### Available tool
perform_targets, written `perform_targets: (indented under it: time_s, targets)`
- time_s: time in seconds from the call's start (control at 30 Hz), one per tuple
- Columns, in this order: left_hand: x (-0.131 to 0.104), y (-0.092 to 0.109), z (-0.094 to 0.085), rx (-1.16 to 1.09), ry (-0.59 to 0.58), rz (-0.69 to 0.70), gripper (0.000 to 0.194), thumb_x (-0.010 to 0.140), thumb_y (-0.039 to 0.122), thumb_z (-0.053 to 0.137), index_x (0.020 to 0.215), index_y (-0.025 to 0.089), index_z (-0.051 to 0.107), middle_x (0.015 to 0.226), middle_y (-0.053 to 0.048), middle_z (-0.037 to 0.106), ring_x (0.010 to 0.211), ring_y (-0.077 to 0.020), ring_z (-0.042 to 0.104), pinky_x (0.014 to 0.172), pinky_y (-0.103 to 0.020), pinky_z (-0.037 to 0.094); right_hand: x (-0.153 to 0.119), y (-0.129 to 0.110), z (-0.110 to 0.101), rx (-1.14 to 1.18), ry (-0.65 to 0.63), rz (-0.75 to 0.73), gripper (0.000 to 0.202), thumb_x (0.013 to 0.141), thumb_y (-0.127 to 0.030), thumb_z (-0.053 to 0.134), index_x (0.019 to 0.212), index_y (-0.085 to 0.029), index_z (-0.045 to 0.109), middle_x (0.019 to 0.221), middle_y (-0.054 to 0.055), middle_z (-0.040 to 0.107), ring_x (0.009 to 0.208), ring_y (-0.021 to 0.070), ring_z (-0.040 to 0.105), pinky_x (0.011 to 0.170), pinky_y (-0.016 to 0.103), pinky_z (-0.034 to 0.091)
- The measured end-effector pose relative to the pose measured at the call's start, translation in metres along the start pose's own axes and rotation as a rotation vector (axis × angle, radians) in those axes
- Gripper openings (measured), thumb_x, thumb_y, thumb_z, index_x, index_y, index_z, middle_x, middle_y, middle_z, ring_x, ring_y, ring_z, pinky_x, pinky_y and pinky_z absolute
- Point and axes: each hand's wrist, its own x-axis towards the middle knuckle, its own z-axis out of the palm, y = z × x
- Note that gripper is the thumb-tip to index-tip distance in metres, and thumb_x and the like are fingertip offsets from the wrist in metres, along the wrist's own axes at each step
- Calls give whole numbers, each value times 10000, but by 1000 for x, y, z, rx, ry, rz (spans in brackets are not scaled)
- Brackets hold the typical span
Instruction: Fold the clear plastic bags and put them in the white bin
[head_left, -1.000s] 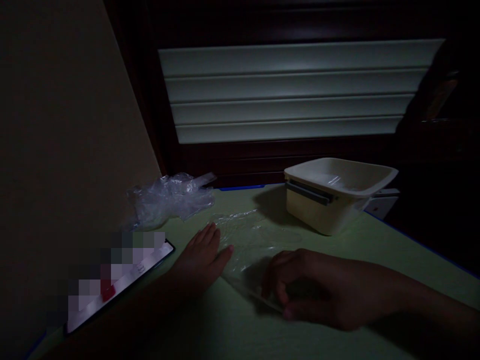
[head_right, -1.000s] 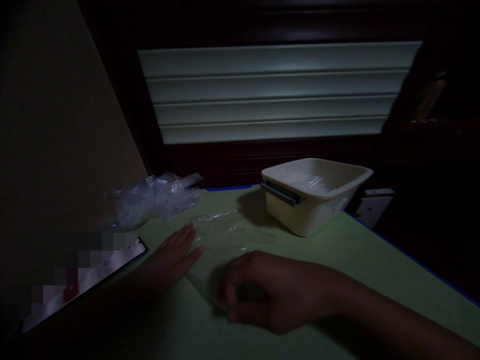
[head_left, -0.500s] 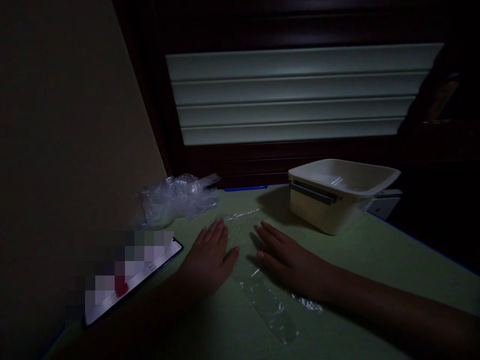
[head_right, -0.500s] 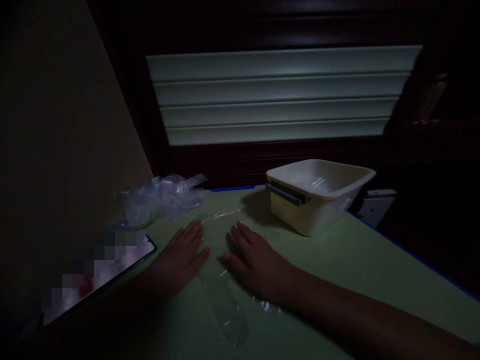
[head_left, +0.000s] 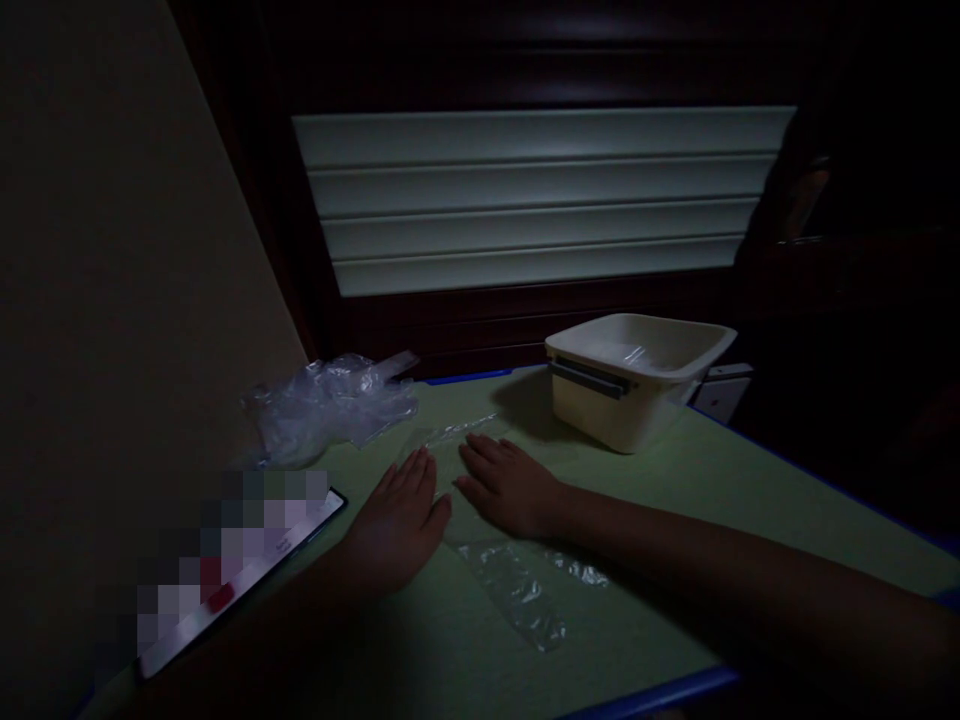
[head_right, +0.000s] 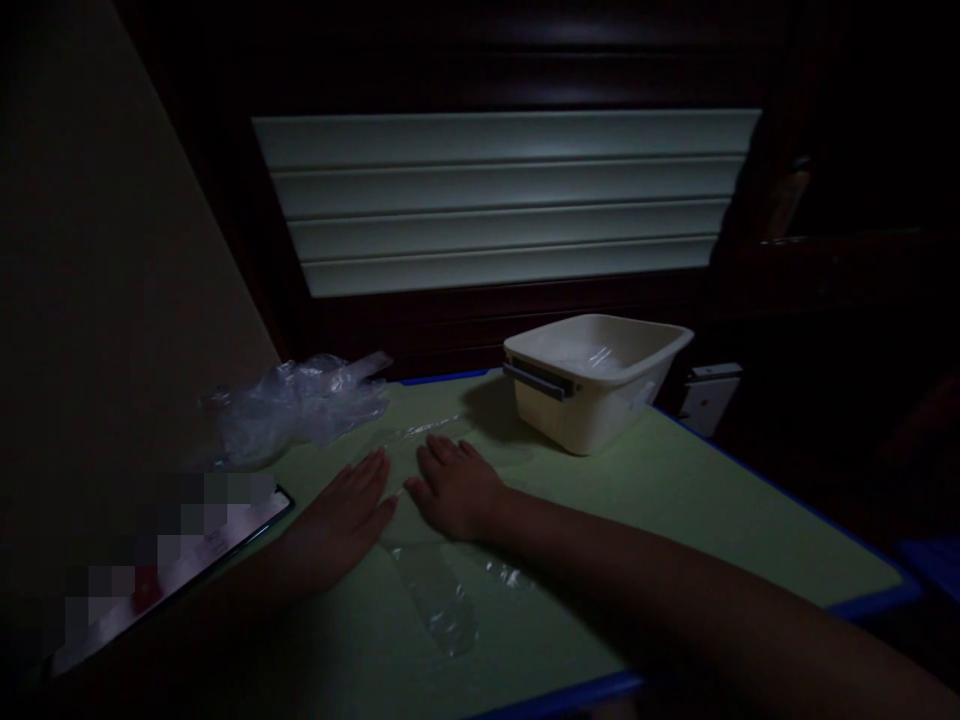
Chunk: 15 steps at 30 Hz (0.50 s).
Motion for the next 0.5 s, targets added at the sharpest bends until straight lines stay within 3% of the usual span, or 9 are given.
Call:
perform_targets:
  time_s: [0.17,0.37,0.5]
  targets:
    - [0,0,-2,-14,-44,-36,575,897,347,223,1333,-14,322,1424,-201,245,1332,-263,193,1061,-428,206,-28,27,-16,-46,-40,2,592,930,-454,248,1339,-43,371,1396,222,333,1292,309,290,1024,483,249]
    - [1,0,-3,-23,-74,-49,637,913,426,206,1348,-30,293,1433,-205,211,1337,-266,172,1073,-422,182,-63,57,-29,-85,-7,87,578,929,-443,261,1316,-38,407,1359,235,390,1260,313,349,1006,494,288]
    - [1,0,-5,-31,-88,-53,651,915,444,184,1348,-30,294,1430,-204,218,1334,-269,182,1073,-437,179,-75,65,-35,-99,22,134,563,922,-419,291,1291,-16,428,1339,245,412,1242,314,376,1007,474,308]
